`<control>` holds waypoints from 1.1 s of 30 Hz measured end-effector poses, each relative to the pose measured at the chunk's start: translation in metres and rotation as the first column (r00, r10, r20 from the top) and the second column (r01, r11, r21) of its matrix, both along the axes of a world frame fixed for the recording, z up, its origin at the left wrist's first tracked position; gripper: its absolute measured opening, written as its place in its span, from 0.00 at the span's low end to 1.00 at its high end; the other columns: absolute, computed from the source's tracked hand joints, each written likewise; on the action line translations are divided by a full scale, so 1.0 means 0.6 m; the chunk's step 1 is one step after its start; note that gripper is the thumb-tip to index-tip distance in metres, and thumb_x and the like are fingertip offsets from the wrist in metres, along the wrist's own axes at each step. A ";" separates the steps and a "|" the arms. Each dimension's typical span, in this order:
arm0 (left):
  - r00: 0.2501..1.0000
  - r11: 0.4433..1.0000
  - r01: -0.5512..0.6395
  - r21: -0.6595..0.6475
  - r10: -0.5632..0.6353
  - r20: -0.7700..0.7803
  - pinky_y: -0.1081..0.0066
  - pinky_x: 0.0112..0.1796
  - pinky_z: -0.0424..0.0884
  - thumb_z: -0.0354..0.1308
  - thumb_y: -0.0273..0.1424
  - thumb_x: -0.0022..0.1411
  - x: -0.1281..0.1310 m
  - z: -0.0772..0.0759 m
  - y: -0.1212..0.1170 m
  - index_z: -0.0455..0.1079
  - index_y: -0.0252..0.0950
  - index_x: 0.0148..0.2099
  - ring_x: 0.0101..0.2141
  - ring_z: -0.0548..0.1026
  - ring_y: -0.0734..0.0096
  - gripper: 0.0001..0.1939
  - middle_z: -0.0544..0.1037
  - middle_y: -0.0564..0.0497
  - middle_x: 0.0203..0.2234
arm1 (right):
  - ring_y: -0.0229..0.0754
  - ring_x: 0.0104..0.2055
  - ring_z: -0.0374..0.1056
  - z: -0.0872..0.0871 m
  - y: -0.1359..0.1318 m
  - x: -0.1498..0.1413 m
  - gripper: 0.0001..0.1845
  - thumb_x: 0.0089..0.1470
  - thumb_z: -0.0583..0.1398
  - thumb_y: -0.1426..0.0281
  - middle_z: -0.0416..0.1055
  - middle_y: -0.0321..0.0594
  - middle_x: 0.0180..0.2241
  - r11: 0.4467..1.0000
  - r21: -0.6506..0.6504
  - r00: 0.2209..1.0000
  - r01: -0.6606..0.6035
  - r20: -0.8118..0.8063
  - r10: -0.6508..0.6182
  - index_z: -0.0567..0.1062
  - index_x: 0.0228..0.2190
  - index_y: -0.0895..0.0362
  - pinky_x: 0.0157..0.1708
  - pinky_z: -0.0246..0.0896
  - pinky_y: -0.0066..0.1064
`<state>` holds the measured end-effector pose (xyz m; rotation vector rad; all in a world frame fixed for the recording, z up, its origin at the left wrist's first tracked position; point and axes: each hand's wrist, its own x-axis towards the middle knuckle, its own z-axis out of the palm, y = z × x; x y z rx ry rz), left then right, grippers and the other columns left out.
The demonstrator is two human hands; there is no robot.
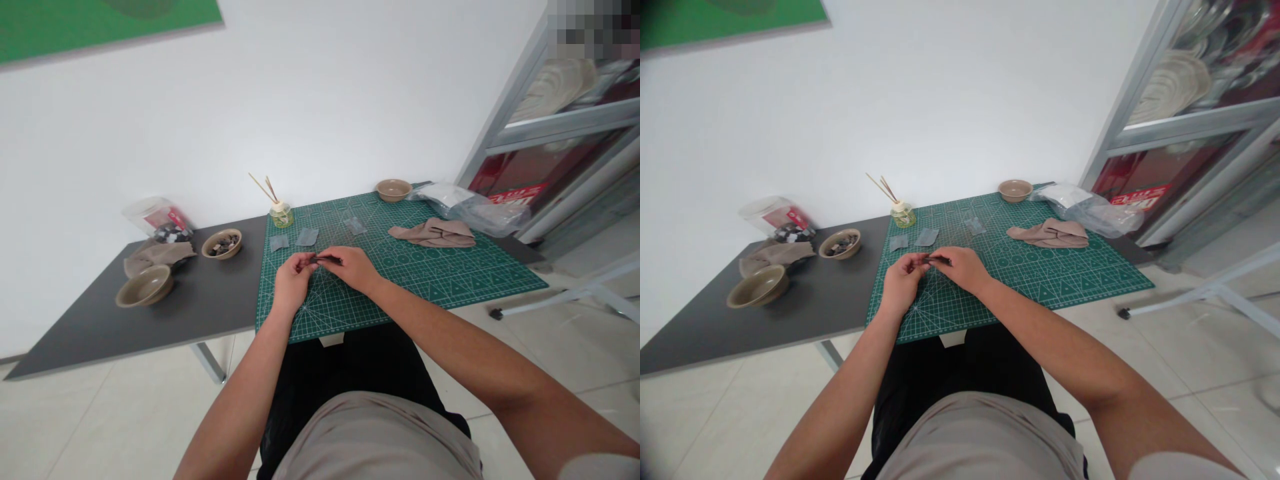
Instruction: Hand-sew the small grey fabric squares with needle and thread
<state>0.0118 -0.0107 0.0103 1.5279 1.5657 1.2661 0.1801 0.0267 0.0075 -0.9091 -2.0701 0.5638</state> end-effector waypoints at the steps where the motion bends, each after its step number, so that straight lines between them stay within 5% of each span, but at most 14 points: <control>1: 1.000 1.000 -0.003 0.000 0.003 0.001 0.69 0.36 0.70 0.61 0.27 0.54 0.000 0.000 0.000 0.76 0.36 0.42 0.30 0.74 0.71 0.12 0.79 0.52 0.29 | 0.40 0.38 0.75 0.000 0.000 0.000 0.08 0.59 0.62 0.67 0.80 0.37 0.37 1.000 -0.005 1.000 0.006 -0.003 -0.006 0.80 0.39 0.53 0.40 0.65 0.30; 33: 1.000 1.000 -0.013 0.027 0.013 -0.028 0.71 0.35 0.69 0.61 0.27 0.54 0.000 0.000 -0.002 0.77 0.36 0.42 0.29 0.72 0.71 0.12 0.78 0.52 0.29 | 0.38 0.34 0.71 0.001 0.001 0.000 0.07 0.59 0.62 0.66 0.78 0.37 0.33 0.999 -0.044 1.000 0.005 0.022 -0.004 0.79 0.36 0.55 0.35 0.59 0.29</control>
